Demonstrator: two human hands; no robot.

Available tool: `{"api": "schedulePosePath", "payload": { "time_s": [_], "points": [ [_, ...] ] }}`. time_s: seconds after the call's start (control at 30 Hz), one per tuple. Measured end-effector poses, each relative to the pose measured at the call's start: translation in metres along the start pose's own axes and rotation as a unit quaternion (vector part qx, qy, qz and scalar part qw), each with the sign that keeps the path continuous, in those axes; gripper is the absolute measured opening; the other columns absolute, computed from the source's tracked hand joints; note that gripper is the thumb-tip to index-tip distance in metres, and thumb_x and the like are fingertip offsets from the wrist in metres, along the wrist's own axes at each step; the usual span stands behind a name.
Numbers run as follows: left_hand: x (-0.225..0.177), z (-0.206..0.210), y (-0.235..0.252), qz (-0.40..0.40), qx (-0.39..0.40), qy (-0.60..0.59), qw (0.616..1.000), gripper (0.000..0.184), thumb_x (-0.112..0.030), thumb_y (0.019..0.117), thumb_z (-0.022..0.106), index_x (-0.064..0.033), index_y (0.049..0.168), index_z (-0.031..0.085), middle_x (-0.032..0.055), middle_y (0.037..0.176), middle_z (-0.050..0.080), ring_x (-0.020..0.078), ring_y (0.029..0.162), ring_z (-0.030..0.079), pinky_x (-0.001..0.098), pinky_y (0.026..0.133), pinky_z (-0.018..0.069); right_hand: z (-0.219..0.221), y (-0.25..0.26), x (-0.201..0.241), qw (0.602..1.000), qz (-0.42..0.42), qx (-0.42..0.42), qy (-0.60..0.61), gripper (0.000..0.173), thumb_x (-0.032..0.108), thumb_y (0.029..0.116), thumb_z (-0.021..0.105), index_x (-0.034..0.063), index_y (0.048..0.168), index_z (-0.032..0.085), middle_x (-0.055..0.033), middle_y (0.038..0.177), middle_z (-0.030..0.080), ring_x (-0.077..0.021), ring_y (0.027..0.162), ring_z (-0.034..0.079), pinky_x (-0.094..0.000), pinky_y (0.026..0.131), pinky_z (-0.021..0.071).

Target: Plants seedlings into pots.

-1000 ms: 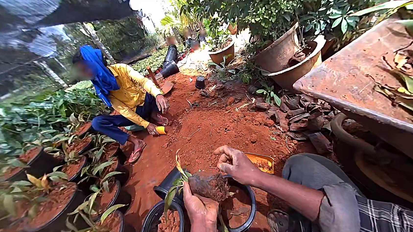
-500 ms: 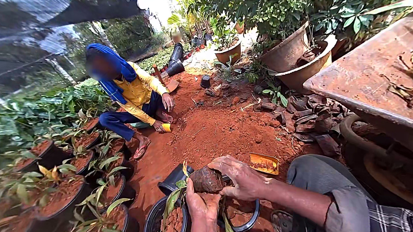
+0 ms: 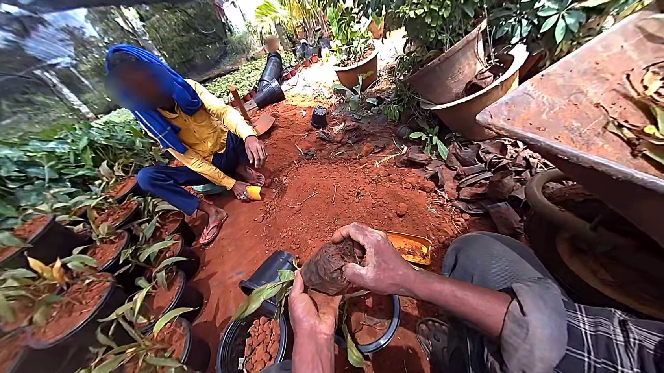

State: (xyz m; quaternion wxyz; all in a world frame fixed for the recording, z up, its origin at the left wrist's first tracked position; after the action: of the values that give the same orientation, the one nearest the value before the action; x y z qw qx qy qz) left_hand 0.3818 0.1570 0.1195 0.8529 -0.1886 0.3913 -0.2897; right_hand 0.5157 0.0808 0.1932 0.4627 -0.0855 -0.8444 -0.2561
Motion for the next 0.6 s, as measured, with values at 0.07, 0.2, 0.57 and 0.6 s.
{"api": "schedulePosePath", "payload": {
  "time_s": [0.07,0.2,0.57,0.6],
  "points": [
    [0.0,0.0,0.002,0.0,-0.003,-0.004,1.0,0.043,-0.037,0.11,0.034,-0.0063,0.136,0.048,0.0199,0.124,0.061,0.0362,0.109,0.064,0.0569,0.086,0.0561,-0.002,0.0,-0.002,1.0,0.0,-0.013,0.004,0.04,0.015,0.0749,0.072,0.0108,0.115,0.069,-0.0024,0.107,0.067,-0.0109,0.086,0.061,-0.0313,0.074,0.0522],
    [-0.001,0.002,0.002,0.004,-0.007,-0.005,1.0,0.044,-0.039,0.1105,0.032,-0.0059,0.136,0.047,0.0197,0.124,0.06,0.0347,0.11,0.064,0.0557,0.087,0.056,-0.004,0.001,-0.004,1.0,0.005,-0.024,0.003,0.037,0.013,0.0756,0.071,0.0114,0.112,0.07,-0.0013,0.107,0.067,-0.011,0.088,0.061,-0.0318,0.074,0.0515],
    [0.009,0.008,-0.003,-0.018,0.022,0.017,0.999,0.049,-0.047,0.1091,0.032,-0.0093,0.135,0.049,0.0178,0.122,0.062,0.0326,0.108,0.065,0.0512,0.084,0.0576,-0.01,0.002,0.0,0.997,0.005,-0.074,0.025,0.019,0.009,0.082,0.063,0.0118,0.097,0.075,0.0021,0.094,0.068,-0.0059,0.086,0.063,-0.0269,0.074,0.0535],
    [0.011,0.01,-0.004,-0.026,0.031,0.013,0.999,0.051,-0.05,0.1087,0.031,-0.0096,0.135,0.049,0.018,0.121,0.063,0.0326,0.107,0.066,0.0508,0.083,0.0582,-0.01,0.003,-0.001,0.997,0.006,-0.074,0.026,0.019,0.01,0.0822,0.063,0.0126,0.096,0.075,0.0029,0.093,0.068,-0.0052,0.085,0.063,-0.0264,0.074,0.0537]
  ]
}}
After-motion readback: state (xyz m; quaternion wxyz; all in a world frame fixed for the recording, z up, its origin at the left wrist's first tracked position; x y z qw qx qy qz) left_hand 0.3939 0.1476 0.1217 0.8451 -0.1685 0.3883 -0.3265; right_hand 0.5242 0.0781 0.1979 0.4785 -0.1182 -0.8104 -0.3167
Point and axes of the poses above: each hand's wrist, its own y-axis towards the middle knuckle, its own z-axis out of the palm, x = y × z, the point moved 7 cm from there along y, towards the middle knuckle
